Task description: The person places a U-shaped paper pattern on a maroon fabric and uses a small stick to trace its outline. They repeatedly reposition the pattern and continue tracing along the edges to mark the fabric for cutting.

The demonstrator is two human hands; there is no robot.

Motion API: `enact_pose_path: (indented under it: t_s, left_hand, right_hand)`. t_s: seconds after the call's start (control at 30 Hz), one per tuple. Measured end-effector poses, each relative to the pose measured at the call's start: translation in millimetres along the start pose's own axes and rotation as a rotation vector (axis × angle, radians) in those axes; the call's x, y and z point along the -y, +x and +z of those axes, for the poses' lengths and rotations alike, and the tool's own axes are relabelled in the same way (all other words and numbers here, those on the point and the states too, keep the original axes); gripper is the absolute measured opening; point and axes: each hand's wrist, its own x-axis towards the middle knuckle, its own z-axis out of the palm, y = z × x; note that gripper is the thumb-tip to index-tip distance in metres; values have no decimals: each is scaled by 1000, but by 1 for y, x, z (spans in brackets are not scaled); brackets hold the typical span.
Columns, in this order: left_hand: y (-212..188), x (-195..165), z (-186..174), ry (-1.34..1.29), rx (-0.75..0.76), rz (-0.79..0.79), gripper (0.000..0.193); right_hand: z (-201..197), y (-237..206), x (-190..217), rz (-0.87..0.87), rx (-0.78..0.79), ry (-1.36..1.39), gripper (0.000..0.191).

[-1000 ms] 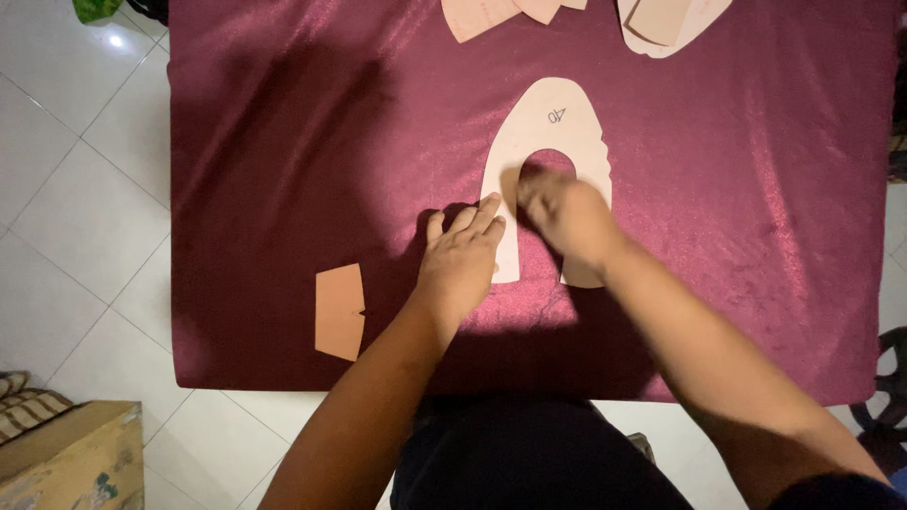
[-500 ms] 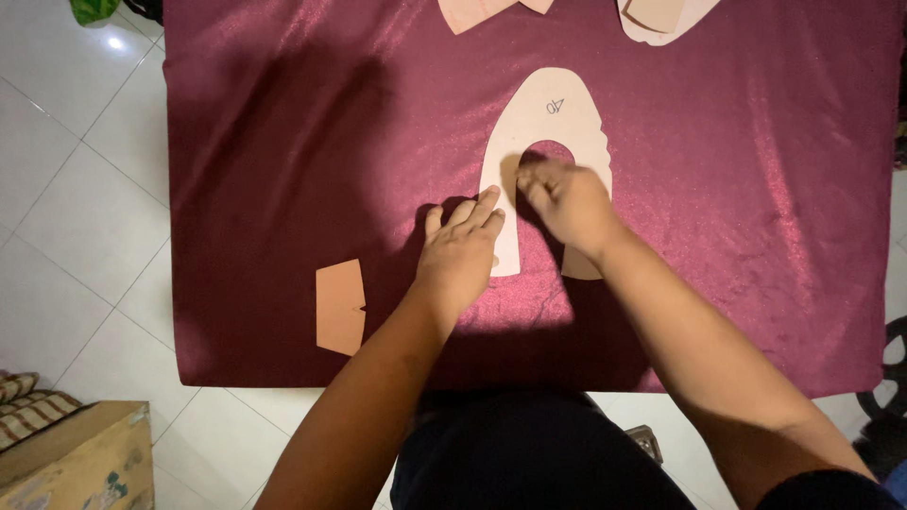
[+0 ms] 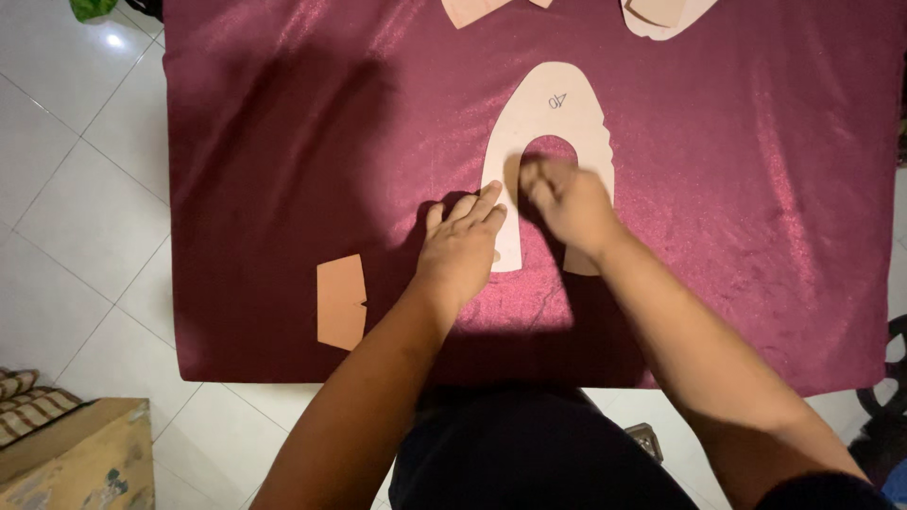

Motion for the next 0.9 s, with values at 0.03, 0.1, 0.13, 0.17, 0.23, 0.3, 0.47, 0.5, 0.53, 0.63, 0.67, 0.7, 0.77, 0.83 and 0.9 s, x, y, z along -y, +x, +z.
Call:
enact_pose_path:
  t_s: [0.03, 0.1, 0.13, 0.17, 0.23, 0.3, 0.47, 0.5, 0.53, 0.63, 0.67, 0.7, 0.77, 0.83, 0.9]
  left_hand:
    - [0, 0, 0, 1, -4, 1, 58]
    - [0, -1, 1, 3, -1, 0, 58]
    - [0, -1, 1, 4, 6, -1, 58]
    - [0, 0, 1, 2, 15, -4, 57]
    - [-1, 1, 0, 3, -4, 8, 57]
    - [-1, 3, -1, 3, -16, 15, 57]
    - [-5, 4, -3, -13, 5, 17, 61]
    - [-6, 4, -3, -9, 10, 14, 61]
    - [-7, 4, -3, -5, 13, 11, 61]
    - [-7, 5, -3, 13, 1, 21, 60]
    - [-7, 5, -3, 19, -8, 27, 60]
    - [-6, 5, -3, 20, -12, 28, 61]
    - [-6, 6, -3, 20, -17, 29, 62]
    - [-8, 6, -4, 22, 8, 25, 59]
    - [-7, 8, -4, 20, 5, 25, 59]
  right_hand:
    - [-1, 11, 0, 19, -27, 68, 17]
    - [-4, 13, 3, 33, -24, 82, 16]
    - [-3, 8, -1, 29, 7, 28, 16]
    - [-3, 0, 0, 26, 40, -27, 16]
    - [0, -36, 4, -30, 53, 14, 17]
    - [2, -72, 6, -81, 83, -11, 16]
    - [12, -99, 1, 55, 59, 220, 20]
    - [12, -98, 1, 45, 41, 261, 21]
    - [12, -97, 2, 46, 46, 241, 22]
    - [10, -102, 11, 21, 61, 134, 20]
    - [9, -103, 15, -9, 66, 68, 19]
    - [8, -103, 19, -40, 72, 2, 18]
    - [8, -89, 23, -71, 59, -55, 14]
    - [7, -62, 24, -54, 38, -107, 13]
    - [7, -26, 25, -63, -26, -119, 13]
